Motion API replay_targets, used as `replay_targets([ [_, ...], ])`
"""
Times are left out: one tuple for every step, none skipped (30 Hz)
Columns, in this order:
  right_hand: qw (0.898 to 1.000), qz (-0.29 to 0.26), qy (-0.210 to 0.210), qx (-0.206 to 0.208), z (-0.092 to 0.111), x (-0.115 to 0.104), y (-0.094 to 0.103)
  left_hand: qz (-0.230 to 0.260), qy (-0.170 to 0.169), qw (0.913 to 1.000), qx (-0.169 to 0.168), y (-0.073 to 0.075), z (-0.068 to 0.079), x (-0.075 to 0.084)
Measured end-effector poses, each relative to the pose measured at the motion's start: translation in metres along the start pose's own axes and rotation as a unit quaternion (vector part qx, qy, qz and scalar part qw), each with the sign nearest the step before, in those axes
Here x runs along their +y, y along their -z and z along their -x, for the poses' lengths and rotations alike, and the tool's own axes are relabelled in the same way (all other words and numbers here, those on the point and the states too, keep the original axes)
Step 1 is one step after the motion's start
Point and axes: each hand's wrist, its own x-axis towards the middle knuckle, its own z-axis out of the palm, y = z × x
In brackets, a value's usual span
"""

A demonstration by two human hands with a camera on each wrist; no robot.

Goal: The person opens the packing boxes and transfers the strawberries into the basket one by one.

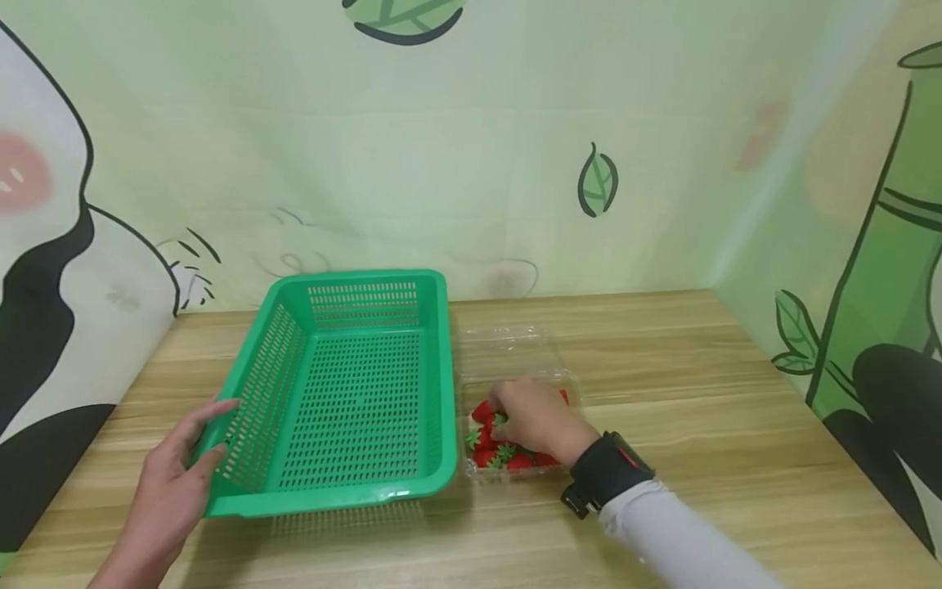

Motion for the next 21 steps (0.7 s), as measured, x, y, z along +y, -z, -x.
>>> replay_targets([
  [1.0,0.0,-0.002,0.001,0.0,-0.001,-0.001,0.002,-0.001,1.0,0.001,0.0,0.0,0.0],
  [1.0,-0.001,-0.002,0.004,0.0,-0.001,-0.002,0.002,0.0,1.0,0.001,0.0,0.0,0.0],
  [1.0,0.0,-0.003,0.007,0.0,-0.002,-0.002,0.002,0.0,1.0,0.001,0.0,0.0,0.0],
  [1.0,0.003,-0.002,0.011,0.0,-0.002,-0.003,0.002,0.0,1.0,0.002,0.0,0.0,0.0],
  [1.0,0.006,-0.001,0.014,0.0,-0.002,-0.004,0.004,0.0,1.0,0.001,0.0,0.0,0.0],
  [1.0,0.01,0.0,0.018,0.0,-0.002,-0.005,0.004,0.0,1.0,0.001,0.0,0.0,0.0],
  [1.0,0.013,0.002,0.022,0.0,-0.002,-0.006,0.004,0.0,1.0,0.001,0.0,0.0,0.0],
  [1.0,0.016,0.003,0.024,0.0,-0.002,-0.006,0.005,-0.001,1.0,0.0,0.0,0.0,0.0],
  [1.0,0.018,0.003,0.026,0.0,-0.002,-0.007,0.005,-0.001,1.0,0.0,0.0,0.0,0.0],
  [0.999,0.019,0.002,0.026,0.0,-0.002,-0.007,0.005,-0.001,1.0,0.0,0.0,0.0,0.0],
  [1.0,0.017,0.002,0.026,0.0,-0.002,-0.007,0.006,-0.001,1.0,0.0,0.0,0.0,0.0],
  [1.0,0.017,0.001,0.026,0.0,-0.002,-0.007,0.005,-0.001,1.0,0.0,0.0,0.0,0.0],
  [1.0,0.015,-0.001,0.024,0.0,-0.003,-0.006,0.005,-0.001,1.0,0.0,0.0,0.0,0.0],
  [1.0,0.015,-0.003,0.023,0.0,-0.003,-0.005,0.005,0.0,1.0,0.0,0.0,0.0,0.0],
  [1.0,0.017,-0.004,0.022,0.0,-0.004,-0.004,0.005,0.0,1.0,0.0,0.0,0.0,0.0],
  [1.0,0.015,-0.004,0.022,0.0,-0.005,-0.003,0.005,0.001,1.0,-0.001,0.0,0.0,0.0],
  [1.0,0.015,-0.004,0.022,0.001,-0.006,-0.001,0.005,0.002,1.0,-0.003,0.0,0.0,0.0],
  [1.0,0.012,-0.004,0.021,0.002,-0.008,0.001,0.005,0.004,1.0,-0.004,0.0,0.0,0.0],
  [1.0,0.007,0.001,0.021,0.002,-0.009,0.004,0.006,0.006,1.0,-0.005,0.0,0.0,0.0],
  [1.0,0.001,0.006,0.023,0.002,-0.011,0.007,0.006,0.007,0.9999,-0.005,0.0,0.0,0.0],
  [1.0,-0.006,0.011,0.024,0.003,-0.013,0.01,0.005,0.007,0.9999,-0.005,0.0,0.0,0.001],
])
